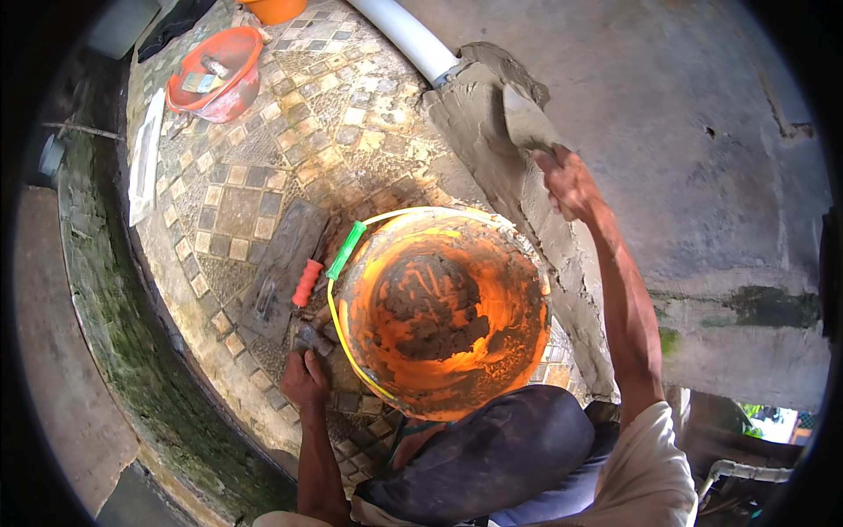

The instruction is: The person applies cement mortar from a bucket to a gap in a concrete wall using a trowel.

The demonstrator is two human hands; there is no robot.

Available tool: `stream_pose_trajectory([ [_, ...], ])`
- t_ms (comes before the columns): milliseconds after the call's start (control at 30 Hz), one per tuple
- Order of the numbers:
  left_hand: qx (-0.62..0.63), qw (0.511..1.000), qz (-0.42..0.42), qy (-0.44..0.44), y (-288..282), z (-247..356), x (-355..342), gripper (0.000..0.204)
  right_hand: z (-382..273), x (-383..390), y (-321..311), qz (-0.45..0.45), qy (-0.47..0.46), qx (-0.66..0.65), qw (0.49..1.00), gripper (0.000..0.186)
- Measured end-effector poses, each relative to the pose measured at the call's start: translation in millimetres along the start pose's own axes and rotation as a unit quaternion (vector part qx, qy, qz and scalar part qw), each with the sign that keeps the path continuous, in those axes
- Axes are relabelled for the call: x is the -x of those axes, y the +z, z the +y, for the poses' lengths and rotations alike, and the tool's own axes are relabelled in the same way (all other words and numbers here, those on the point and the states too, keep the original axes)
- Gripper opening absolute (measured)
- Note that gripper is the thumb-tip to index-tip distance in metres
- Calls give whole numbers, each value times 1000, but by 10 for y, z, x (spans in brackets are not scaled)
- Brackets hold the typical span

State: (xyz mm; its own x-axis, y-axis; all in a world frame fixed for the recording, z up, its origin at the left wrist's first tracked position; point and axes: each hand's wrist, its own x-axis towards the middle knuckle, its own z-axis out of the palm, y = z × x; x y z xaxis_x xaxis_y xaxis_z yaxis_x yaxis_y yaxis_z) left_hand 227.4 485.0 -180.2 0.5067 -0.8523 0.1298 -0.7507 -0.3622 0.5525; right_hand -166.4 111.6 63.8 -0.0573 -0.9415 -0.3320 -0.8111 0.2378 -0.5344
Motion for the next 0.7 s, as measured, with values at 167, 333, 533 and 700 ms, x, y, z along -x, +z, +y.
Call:
stream_pose_trajectory([
  [167, -14, 1000, 12, 21, 34, -47, -1, 33, 92, -645, 337, -48, -66, -11, 997, 53],
  [333, -18, 999, -27, -20, -68, -103, 8, 30, 627, -685, 566, 91, -373, 598, 704, 87],
  [533, 21, 999, -33, -12, 3, 24, 14, 35, 1479, -78, 263, -10, -225, 367, 902, 49],
  [700, 5, 1000, -3, 23, 81, 18, 43, 38, 2204, 460, 194, 41, -328, 431, 840, 84],
])
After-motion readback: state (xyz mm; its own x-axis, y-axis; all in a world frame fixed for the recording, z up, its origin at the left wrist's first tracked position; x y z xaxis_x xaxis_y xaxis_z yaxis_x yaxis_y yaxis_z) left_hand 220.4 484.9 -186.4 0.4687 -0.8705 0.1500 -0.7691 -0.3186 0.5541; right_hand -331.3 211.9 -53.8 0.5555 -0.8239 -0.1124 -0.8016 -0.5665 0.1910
